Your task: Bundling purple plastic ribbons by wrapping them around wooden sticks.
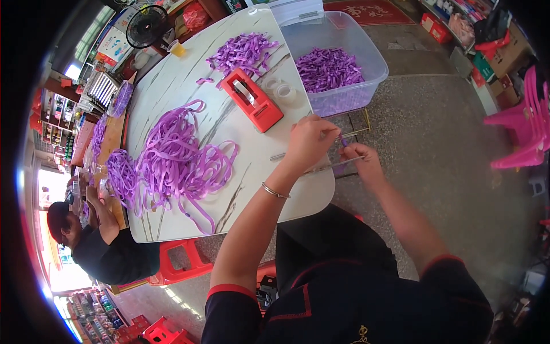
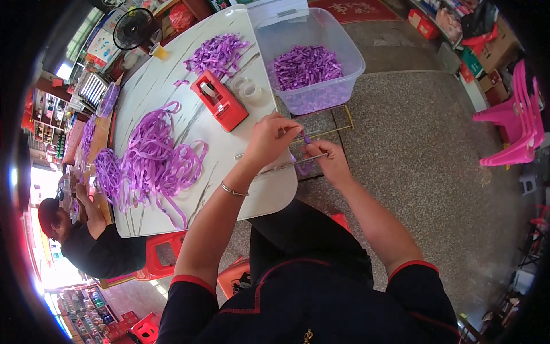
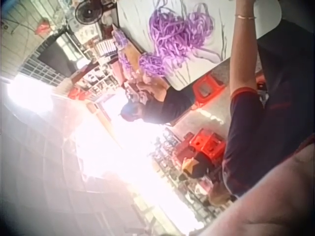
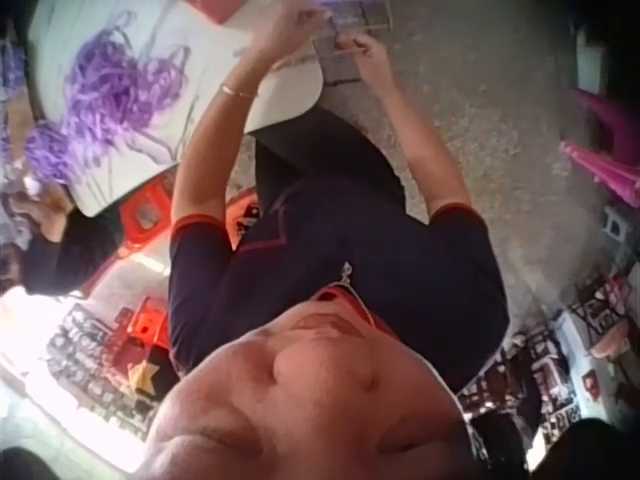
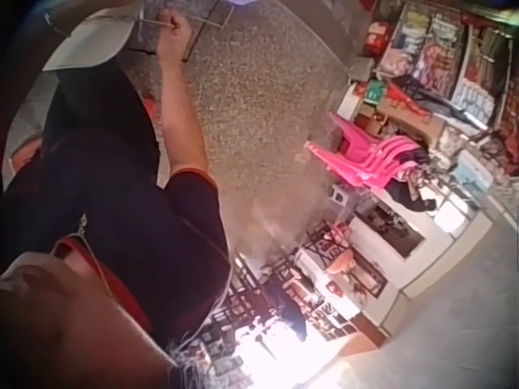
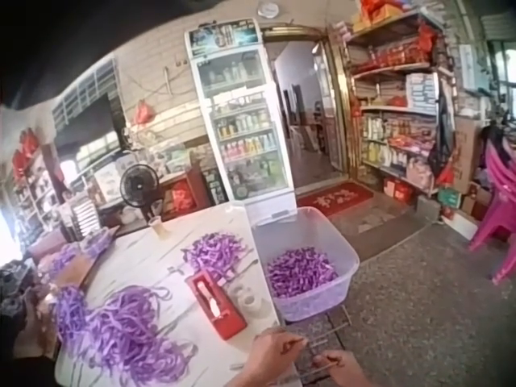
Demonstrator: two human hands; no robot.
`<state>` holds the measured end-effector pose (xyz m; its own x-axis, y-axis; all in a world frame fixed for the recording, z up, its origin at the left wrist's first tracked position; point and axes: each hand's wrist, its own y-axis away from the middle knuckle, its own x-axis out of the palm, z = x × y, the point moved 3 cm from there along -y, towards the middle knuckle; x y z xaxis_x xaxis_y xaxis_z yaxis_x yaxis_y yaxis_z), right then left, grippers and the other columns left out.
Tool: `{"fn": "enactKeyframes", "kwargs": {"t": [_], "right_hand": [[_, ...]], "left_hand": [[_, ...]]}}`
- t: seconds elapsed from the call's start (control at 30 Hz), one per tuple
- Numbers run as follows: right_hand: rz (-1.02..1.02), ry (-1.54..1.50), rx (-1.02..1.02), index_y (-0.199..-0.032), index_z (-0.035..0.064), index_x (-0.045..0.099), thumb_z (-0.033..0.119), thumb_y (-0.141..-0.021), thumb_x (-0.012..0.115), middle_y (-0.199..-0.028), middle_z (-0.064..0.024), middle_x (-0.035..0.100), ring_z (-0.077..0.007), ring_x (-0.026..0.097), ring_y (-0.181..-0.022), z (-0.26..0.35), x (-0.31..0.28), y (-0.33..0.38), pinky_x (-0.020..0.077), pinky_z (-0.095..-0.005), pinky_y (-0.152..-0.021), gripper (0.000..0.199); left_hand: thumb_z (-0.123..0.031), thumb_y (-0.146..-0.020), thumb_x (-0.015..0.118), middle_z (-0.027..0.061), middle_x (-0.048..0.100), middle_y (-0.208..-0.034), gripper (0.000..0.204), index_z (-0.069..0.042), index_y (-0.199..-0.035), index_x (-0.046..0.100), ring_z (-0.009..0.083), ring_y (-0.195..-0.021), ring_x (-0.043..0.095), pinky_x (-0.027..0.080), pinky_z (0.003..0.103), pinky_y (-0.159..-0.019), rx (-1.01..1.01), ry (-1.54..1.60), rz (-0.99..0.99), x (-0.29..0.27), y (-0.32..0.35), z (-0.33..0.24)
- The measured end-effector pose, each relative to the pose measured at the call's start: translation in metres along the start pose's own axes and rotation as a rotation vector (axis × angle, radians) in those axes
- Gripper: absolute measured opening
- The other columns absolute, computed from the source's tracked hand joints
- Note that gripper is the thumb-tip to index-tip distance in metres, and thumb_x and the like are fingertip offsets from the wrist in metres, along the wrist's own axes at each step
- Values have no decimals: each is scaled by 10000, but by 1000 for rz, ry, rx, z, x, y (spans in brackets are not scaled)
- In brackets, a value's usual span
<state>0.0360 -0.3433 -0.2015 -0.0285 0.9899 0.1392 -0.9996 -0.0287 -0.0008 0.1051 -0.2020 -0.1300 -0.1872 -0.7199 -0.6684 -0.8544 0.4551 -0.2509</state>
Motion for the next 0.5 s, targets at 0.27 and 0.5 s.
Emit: {"fn": "enactKeyframes", "kwargs": {"t": [0.27,0.5], "right_hand": [[-22,65,123,-869,17,652,226,-884,546,-706,17,581,-57,494,-674,-3,0,4,388,-212,-632,235],[-48,-42,34,-899,-11,635,203,-890,528,-787,-35,635,-88,570,-747,-7,2,7,435,-224,-704,240]], "left_hand": [[-239,-729,685,63,589,-720,140,-106,-768,699,208,-659,562,413,341,-629,7,-163,55,1,-4,-1],[-317,-723,677,42,590,-758,174,-149,-755,705,233,-810,548,376,376,-720,-30,-256,127,2,-7,-4]]}}
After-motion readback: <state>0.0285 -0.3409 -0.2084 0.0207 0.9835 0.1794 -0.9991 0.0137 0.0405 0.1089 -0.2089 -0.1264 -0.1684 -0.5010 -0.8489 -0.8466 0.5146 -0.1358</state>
